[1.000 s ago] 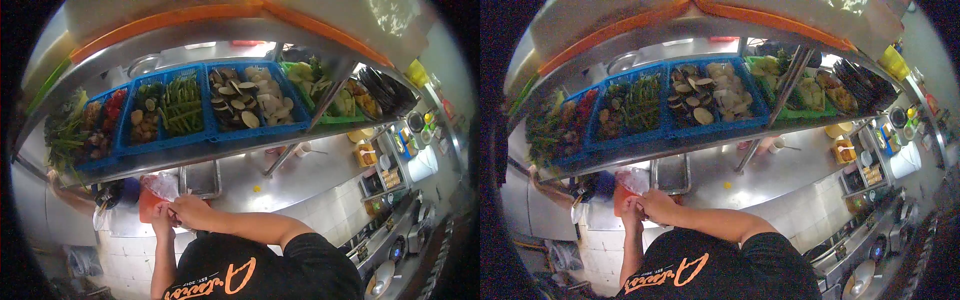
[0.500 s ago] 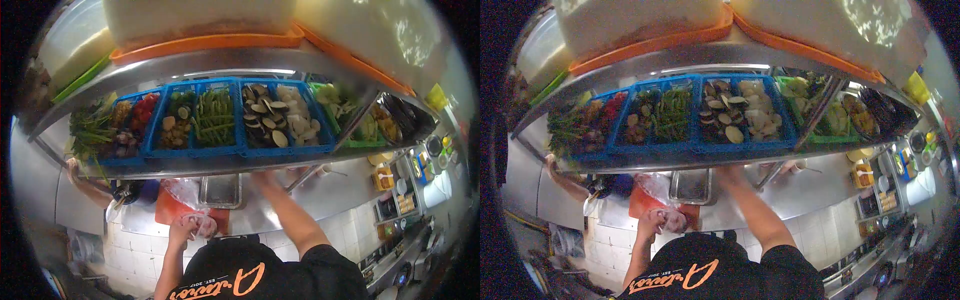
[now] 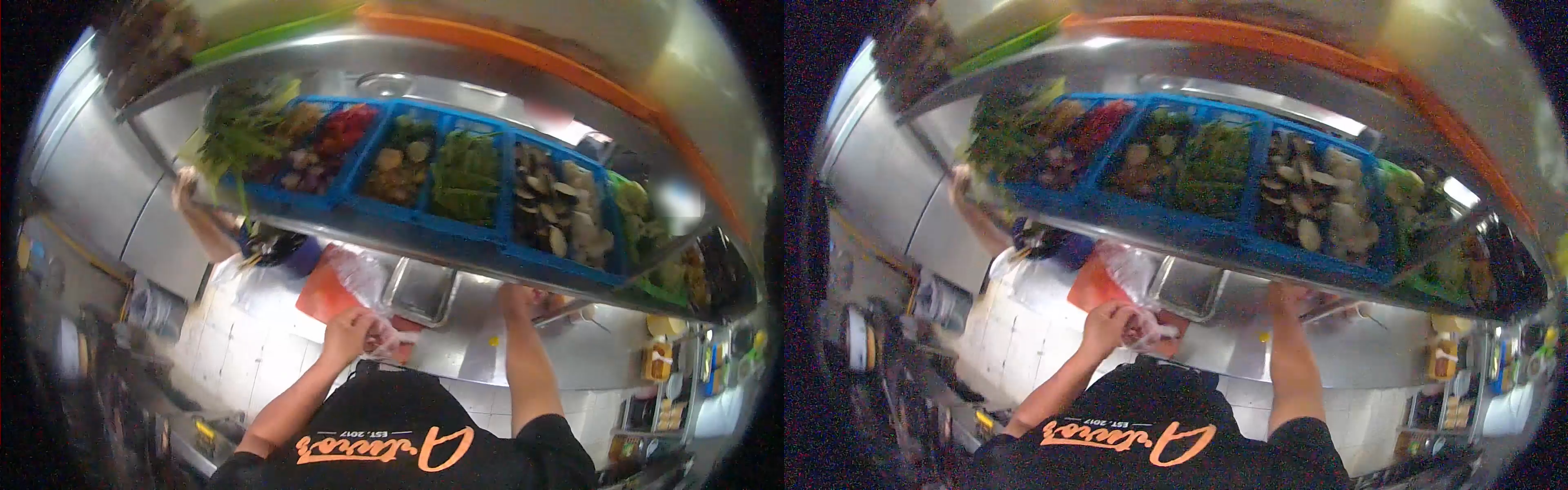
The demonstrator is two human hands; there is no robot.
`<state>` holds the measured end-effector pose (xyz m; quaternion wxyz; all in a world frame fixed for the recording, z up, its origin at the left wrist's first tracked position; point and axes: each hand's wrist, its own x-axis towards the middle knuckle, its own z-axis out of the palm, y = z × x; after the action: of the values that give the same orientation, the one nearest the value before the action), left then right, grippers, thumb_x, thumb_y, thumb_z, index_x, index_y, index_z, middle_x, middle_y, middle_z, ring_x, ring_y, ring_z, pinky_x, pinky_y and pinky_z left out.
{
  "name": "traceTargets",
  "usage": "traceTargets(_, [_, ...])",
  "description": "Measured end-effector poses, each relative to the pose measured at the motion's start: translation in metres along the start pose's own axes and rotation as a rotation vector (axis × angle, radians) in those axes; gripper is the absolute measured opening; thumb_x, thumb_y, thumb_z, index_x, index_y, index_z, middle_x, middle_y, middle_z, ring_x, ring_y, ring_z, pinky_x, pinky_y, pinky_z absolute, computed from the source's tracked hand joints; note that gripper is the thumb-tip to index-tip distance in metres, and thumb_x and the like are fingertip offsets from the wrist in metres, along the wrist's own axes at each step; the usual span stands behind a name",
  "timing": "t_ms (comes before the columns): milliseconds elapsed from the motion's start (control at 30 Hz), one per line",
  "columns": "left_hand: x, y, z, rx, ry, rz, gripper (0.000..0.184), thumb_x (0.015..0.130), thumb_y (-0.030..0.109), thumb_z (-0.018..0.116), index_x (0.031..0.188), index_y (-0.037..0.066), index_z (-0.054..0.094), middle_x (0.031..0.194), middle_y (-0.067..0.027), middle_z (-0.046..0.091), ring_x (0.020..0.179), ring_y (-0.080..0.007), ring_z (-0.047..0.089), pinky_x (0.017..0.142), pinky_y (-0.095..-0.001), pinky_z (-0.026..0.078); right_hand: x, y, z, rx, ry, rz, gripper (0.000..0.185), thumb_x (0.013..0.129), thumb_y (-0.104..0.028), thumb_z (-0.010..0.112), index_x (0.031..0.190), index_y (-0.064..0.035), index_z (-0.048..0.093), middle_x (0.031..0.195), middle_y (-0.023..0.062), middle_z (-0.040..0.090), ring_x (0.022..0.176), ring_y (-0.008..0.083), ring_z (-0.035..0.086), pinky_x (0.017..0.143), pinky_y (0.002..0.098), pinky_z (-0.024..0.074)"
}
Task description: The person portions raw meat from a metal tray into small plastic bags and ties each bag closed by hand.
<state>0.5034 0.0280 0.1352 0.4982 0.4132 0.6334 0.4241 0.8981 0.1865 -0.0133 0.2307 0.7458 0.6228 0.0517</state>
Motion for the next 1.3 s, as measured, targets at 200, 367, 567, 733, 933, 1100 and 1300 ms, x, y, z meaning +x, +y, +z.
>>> traceTargets(200, [0.03, -0.017, -0.011, -0.06, 0.02, -0.025, 0.019, 0.096, 0.019, 0.059, 0.099, 0.002, 0.066, 0.077, -0.0044, 0.065, 0.058, -0.0109, 0.06, 0.046, -0.0256, 0.047, -0.012, 0.001, 0.003, 0.079, -0.051, -0.065, 0.032, 0.09, -0.029, 0.054, 0.111, -0.0104, 0.069, 0.125, 0.0133, 0.059, 0.119, 0.0336, 0.053, 0.099, 0.0519, 0.0419])
traceTargets(367, [0.041, -0.033, -0.013, -0.096, 0.066, 0.03, 0.019, 0.097, 0.02, 0.059, 0.098, 0.002, 0.064, 0.078, -0.0046, 0.065, 0.057, -0.0106, 0.059, 0.045, -0.024, 0.046, -0.034, 0.002, 0.005, 0.102, 0.171, 0.018, 0.033, 0.088, -0.029, 0.055, 0.111, -0.0095, 0.069, 0.126, 0.0126, 0.056, 0.115, 0.0348, 0.053, 0.1, 0.0522, 0.04])
traceTargets(567, [0.034, -0.016, -0.013, -0.232, 0.086, -0.044, 0.017, 0.096, 0.018, 0.058, 0.099, 0.002, 0.065, 0.079, -0.0035, 0.065, 0.062, -0.0096, 0.06, 0.051, -0.0238, 0.047, -0.029, 0.007, 0.014, 0.027, 0.329, -0.066, 0.027, 0.083, -0.028, 0.06, 0.102, -0.0112, 0.069, 0.109, 0.0109, 0.063, 0.107, 0.0306, 0.057, 0.093, 0.0485, 0.0413])
traceTargets(733, [0.03, -0.008, -0.017, -0.325, 0.055, -0.095, 0.017, 0.096, 0.017, 0.059, 0.099, 0.001, 0.064, 0.08, -0.0036, 0.065, 0.063, -0.0101, 0.061, 0.054, -0.025, 0.05, -0.022, 0.013, 0.018, 0.175, 0.451, -0.067, 0.024, 0.085, -0.03, 0.059, 0.096, -0.0111, 0.068, 0.101, 0.0124, 0.065, 0.095, 0.0316, 0.061, 0.079, 0.0481, 0.0475])
traceTargets(933, [0.029, -0.023, -0.019, -0.357, 0.048, -0.094, 0.016, 0.096, 0.017, 0.059, 0.1, 0.002, 0.063, 0.08, -0.0034, 0.064, 0.064, -0.0101, 0.061, 0.054, -0.0249, 0.05, 0.005, 0.02, 0.055, 0.433, 0.392, -0.341, 0.026, 0.086, -0.029, 0.061, 0.104, -0.0104, 0.061, 0.087, 0.0125, 0.065, 0.072, 0.0295, 0.063, 0.061, 0.047, 0.0516])
traceTargets(1100, [0.033, -0.029, -0.017, -0.383, 0.044, -0.091, 0.019, 0.097, 0.024, 0.059, 0.097, 0.005, 0.064, 0.08, -0.0019, 0.065, 0.059, -0.0095, 0.059, 0.041, -0.0242, 0.044, -0.093, -0.041, -0.118, 1.902, -0.21, -0.346, 0.025, 0.082, -0.017, 0.063, 0.106, -0.0079, 0.059, 0.097, 0.0074, 0.068, 0.086, 0.0243, 0.067, 0.076, 0.0436, 0.0563])
traceTargets(1300, [0.047, -0.035, -0.012, -0.078, 0.065, 0.02, 0.017, 0.095, 0.019, 0.057, 0.099, 0.004, 0.063, 0.08, -0.0035, 0.063, 0.068, -0.0105, 0.061, 0.057, -0.0246, 0.049, -0.184, -0.153, -0.198, 1.183, 0.231, -0.812, 0.037, 0.076, -0.009, 0.066, 0.112, -0.0055, 0.062, 0.101, 0.0153, 0.065, 0.096, 0.0312, 0.064, 0.086, 0.0395, 0.0521])
